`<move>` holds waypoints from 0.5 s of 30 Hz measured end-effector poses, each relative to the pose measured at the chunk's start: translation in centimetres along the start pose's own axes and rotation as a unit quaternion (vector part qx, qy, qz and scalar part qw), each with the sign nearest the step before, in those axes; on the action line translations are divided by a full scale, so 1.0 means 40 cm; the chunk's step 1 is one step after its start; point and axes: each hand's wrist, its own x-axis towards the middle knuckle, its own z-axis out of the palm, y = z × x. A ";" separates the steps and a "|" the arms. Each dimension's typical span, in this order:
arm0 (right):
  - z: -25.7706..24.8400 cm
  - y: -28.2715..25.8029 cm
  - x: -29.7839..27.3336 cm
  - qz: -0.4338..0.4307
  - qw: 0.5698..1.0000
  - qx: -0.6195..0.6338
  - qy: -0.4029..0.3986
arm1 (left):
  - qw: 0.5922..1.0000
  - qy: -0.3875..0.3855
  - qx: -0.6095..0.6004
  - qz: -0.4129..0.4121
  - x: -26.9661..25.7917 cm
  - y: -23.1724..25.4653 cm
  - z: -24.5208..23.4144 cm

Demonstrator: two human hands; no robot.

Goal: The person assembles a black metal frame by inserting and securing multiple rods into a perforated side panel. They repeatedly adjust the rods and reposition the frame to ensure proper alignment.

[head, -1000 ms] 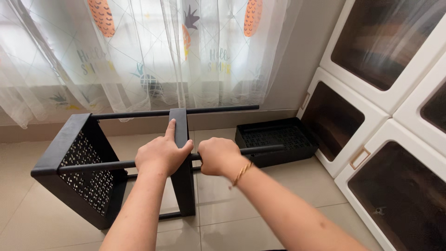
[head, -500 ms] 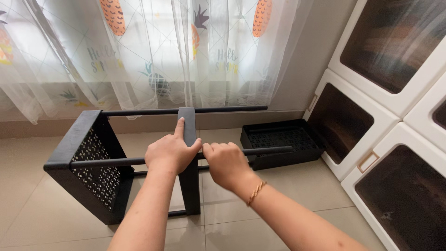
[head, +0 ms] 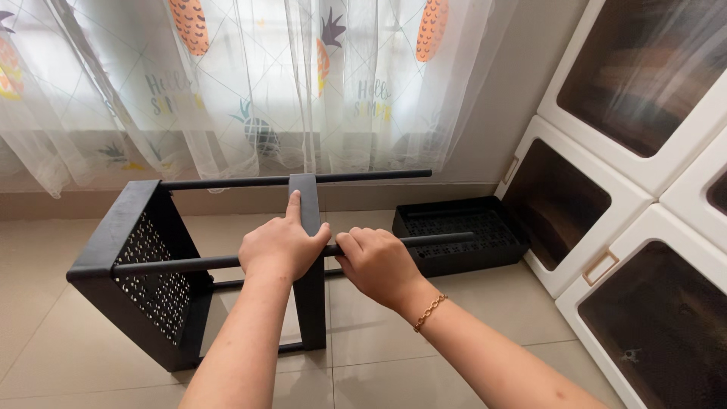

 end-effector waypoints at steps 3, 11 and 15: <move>0.018 0.004 0.010 0.026 0.999 -0.017 -0.038 | 1.000 -0.007 0.005 0.003 0.001 0.000 -0.001; -0.005 0.073 0.155 0.236 0.859 0.140 -0.433 | 1.000 -0.004 0.010 0.016 0.008 0.001 -0.001; -0.006 0.033 0.053 0.093 0.983 0.063 -0.147 | 1.000 -0.004 0.014 0.019 0.012 -0.001 -0.002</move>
